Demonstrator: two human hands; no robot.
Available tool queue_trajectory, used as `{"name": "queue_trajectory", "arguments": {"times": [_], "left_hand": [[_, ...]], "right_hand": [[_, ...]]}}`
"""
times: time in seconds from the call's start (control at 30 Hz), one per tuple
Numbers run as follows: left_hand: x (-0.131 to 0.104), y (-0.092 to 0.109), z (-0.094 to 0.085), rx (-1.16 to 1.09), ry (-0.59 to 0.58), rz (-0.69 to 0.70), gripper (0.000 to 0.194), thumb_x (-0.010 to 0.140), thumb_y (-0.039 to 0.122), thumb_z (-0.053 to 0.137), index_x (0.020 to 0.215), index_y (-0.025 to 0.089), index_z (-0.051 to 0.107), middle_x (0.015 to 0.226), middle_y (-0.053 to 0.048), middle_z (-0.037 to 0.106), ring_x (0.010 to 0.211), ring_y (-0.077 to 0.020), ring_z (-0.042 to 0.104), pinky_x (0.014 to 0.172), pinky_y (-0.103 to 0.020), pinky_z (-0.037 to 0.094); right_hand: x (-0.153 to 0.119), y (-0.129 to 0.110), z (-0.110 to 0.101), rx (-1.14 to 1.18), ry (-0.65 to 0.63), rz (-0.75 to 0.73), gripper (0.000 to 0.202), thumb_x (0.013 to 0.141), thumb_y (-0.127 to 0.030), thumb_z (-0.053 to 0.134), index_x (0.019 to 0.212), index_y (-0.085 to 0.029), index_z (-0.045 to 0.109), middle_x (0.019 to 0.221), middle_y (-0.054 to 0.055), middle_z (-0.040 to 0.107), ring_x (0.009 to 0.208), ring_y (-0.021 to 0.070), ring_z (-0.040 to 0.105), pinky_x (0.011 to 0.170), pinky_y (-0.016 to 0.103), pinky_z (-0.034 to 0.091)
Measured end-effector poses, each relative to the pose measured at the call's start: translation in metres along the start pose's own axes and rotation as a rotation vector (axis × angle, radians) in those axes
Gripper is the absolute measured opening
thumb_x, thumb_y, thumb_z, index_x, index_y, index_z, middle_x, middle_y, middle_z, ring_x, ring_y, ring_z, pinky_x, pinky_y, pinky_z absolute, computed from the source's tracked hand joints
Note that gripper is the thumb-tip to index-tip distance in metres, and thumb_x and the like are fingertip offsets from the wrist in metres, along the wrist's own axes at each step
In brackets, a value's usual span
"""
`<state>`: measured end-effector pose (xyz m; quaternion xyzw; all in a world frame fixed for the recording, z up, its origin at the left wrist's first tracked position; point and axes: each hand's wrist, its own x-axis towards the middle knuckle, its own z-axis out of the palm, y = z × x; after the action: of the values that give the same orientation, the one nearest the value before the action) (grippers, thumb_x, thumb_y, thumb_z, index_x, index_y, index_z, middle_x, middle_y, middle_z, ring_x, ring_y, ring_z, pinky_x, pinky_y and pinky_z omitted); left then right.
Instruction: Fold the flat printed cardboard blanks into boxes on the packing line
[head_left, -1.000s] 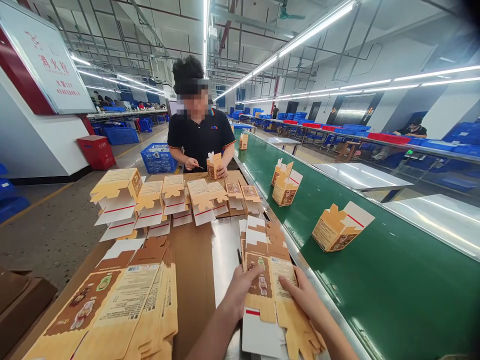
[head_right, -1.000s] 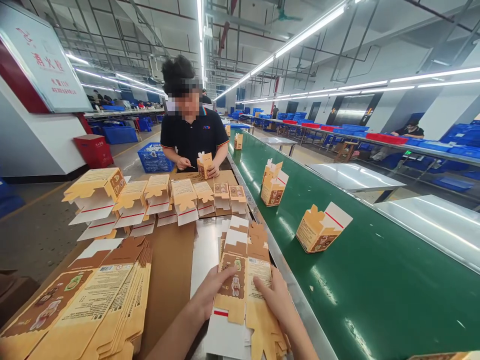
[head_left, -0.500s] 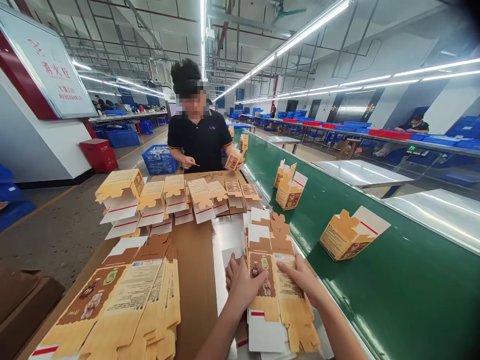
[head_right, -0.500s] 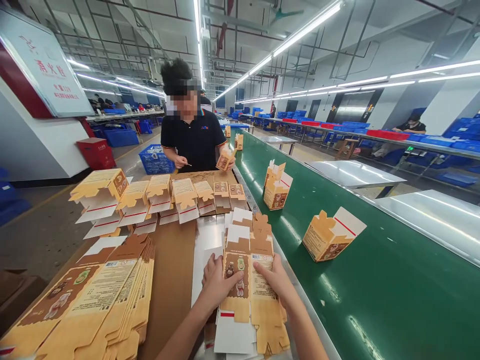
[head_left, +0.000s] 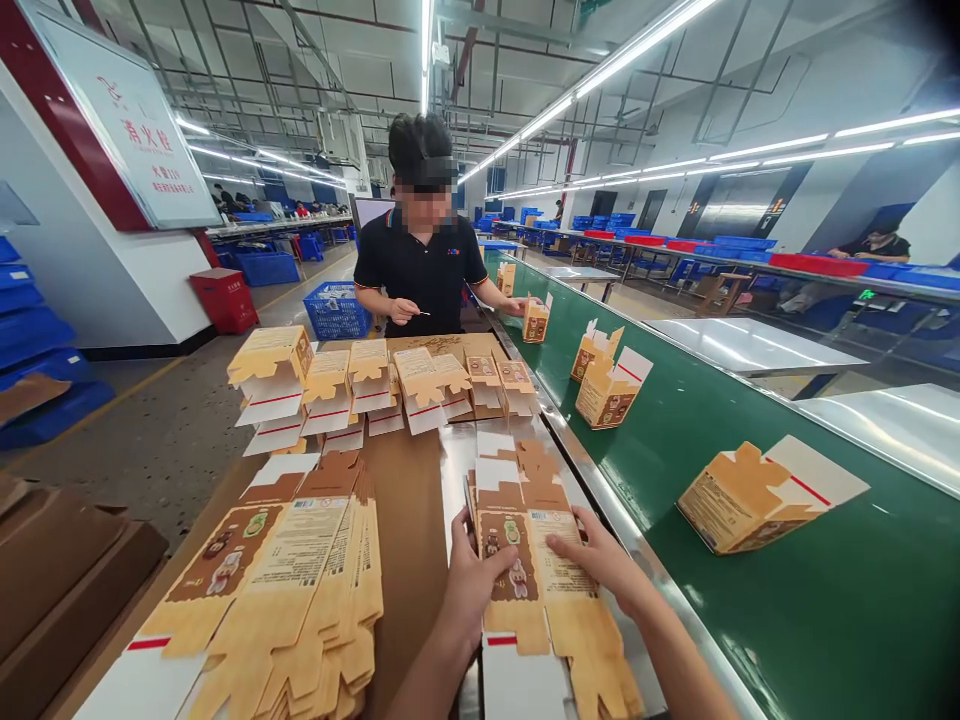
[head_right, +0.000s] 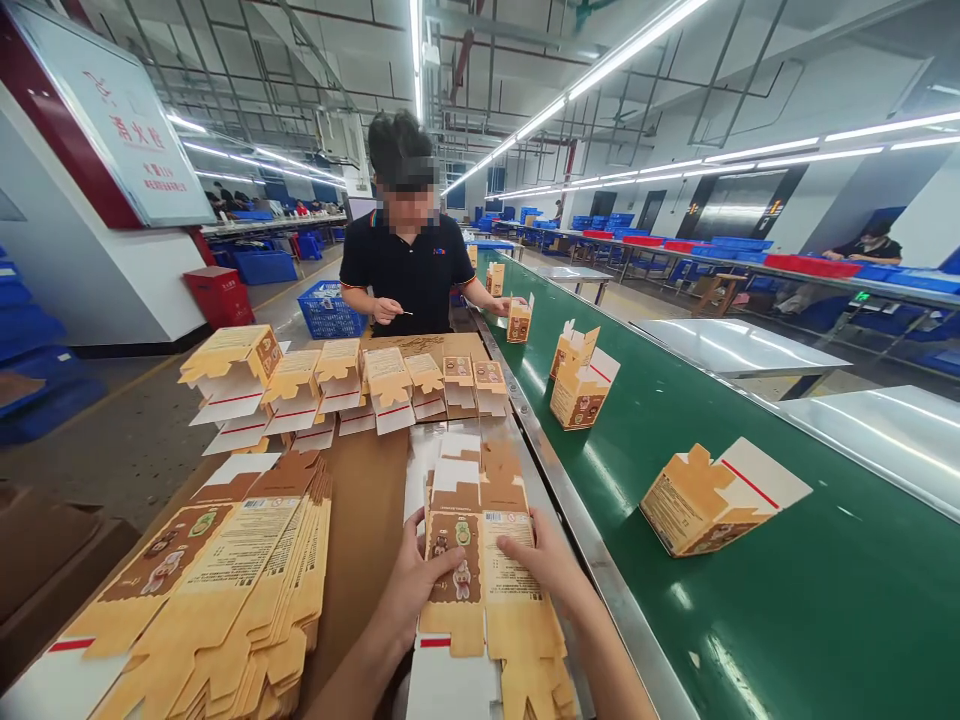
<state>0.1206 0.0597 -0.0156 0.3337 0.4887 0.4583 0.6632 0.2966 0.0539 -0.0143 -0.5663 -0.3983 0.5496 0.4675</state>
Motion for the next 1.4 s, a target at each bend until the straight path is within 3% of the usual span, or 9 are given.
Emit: {"name": "queue_trajectory", "arguments": {"times": [0.17, 0.3, 0.47, 0.73, 0.93, 1.07, 1.2, 1.3, 1.4], "left_hand": [[-0.027, 0.039, 0.003, -0.017, -0.186, 0.29, 0.089, 0.075, 0.031, 0.073, 0.143, 0.033, 0.015, 0.125, -0.005, 0.062, 0.11, -0.0205, 0.064, 0.093, -0.034, 0.053], [-0.024, 0.065, -0.002, 0.084, -0.276, 0.429, 0.069, 0.08, 0.032, 0.07, 0.136, 0.024, 0.03, 0.13, -0.008, 0.06, 0.121, -0.0186, 0.057, 0.102, -0.03, 0.045], [-0.003, 0.052, -0.003, 0.09, -0.282, 0.406, 0.085, 0.067, 0.03, 0.08, 0.133, 0.025, 0.026, 0.12, -0.008, 0.064, 0.102, -0.0205, 0.066, 0.088, -0.033, 0.053], [0.012, 0.011, -0.012, 0.121, -0.226, 0.301, 0.059, 0.065, 0.028, 0.079, 0.11, 0.022, 0.041, 0.103, -0.005, 0.071, 0.094, -0.0213, 0.07, 0.087, -0.036, 0.054], [-0.042, 0.05, -0.023, 0.178, -0.063, 0.26, 0.062, 0.071, 0.032, 0.076, 0.122, 0.022, 0.041, 0.111, -0.008, 0.071, 0.096, -0.0228, 0.071, 0.086, -0.036, 0.056], [-0.08, 0.104, -0.072, 0.298, 0.216, 0.24, 0.076, 0.07, 0.047, 0.074, 0.135, 0.03, 0.038, 0.133, -0.005, 0.063, 0.113, -0.025, 0.065, 0.085, -0.031, 0.057], [-0.073, 0.143, -0.165, 0.56, 0.444, 0.196, 0.069, 0.066, 0.066, 0.068, 0.124, 0.032, 0.052, 0.133, -0.006, 0.062, 0.115, -0.0346, 0.062, 0.097, -0.048, 0.049], [-0.055, 0.149, -0.225, 0.514, 0.584, 0.113, 0.08, 0.071, 0.069, 0.063, 0.135, 0.025, 0.046, 0.153, -0.011, 0.04, 0.139, -0.036, 0.037, 0.117, -0.049, 0.024], [-0.048, 0.137, -0.244, 0.319, 0.508, -0.01, 0.075, 0.077, 0.068, 0.055, 0.133, 0.017, 0.05, 0.144, -0.016, 0.051, 0.132, -0.0368, 0.047, 0.109, -0.05, 0.038]], "right_hand": [[-0.001, -0.035, -0.005, 0.103, -0.093, -0.169, 0.054, 0.065, -0.055, 0.079, 0.103, -0.02, 0.066, 0.107, 0.012, 0.076, 0.1, 0.0321, 0.07, 0.088, 0.045, 0.054], [-0.001, -0.048, -0.002, 0.133, -0.032, -0.348, 0.052, 0.06, -0.048, 0.086, 0.101, -0.024, 0.066, 0.108, 0.008, 0.076, 0.104, 0.0293, 0.068, 0.091, 0.039, 0.052], [0.012, -0.026, 0.002, 0.141, 0.041, -0.399, 0.056, 0.057, -0.054, 0.085, 0.099, -0.024, 0.065, 0.1, 0.008, 0.076, 0.093, 0.0278, 0.07, 0.084, 0.039, 0.054], [0.008, 0.007, 0.003, 0.096, 0.042, -0.365, 0.048, 0.05, -0.042, 0.09, 0.089, -0.021, 0.072, 0.094, 0.009, 0.078, 0.089, 0.0318, 0.071, 0.08, 0.044, 0.057], [-0.02, -0.012, 0.039, 0.149, -0.018, -0.26, 0.043, 0.071, -0.049, 0.076, 0.103, -0.021, 0.069, 0.102, 0.01, 0.077, 0.092, 0.0298, 0.072, 0.081, 0.043, 0.058], [-0.032, -0.047, 0.108, 0.276, -0.288, -0.116, 0.049, 0.077, -0.047, 0.071, 0.116, -0.022, 0.059, 0.116, 0.007, 0.073, 0.107, 0.0264, 0.068, 0.094, 0.04, 0.053], [-0.01, -0.061, 0.191, 0.186, -0.429, -0.095, 0.047, 0.074, -0.042, 0.067, 0.113, -0.018, 0.054, 0.119, 0.01, 0.07, 0.11, 0.0267, 0.066, 0.092, 0.038, 0.052], [0.012, -0.052, 0.235, 0.046, -0.37, -0.077, 0.04, 0.07, -0.033, 0.066, 0.105, -0.018, 0.053, 0.115, 0.013, 0.067, 0.109, 0.0297, 0.064, 0.094, 0.043, 0.049], [0.022, -0.039, 0.252, -0.122, -0.287, -0.084, 0.039, 0.064, -0.026, 0.069, 0.101, -0.019, 0.059, 0.119, 0.015, 0.06, 0.125, 0.0385, 0.047, 0.107, 0.058, 0.028]]}}
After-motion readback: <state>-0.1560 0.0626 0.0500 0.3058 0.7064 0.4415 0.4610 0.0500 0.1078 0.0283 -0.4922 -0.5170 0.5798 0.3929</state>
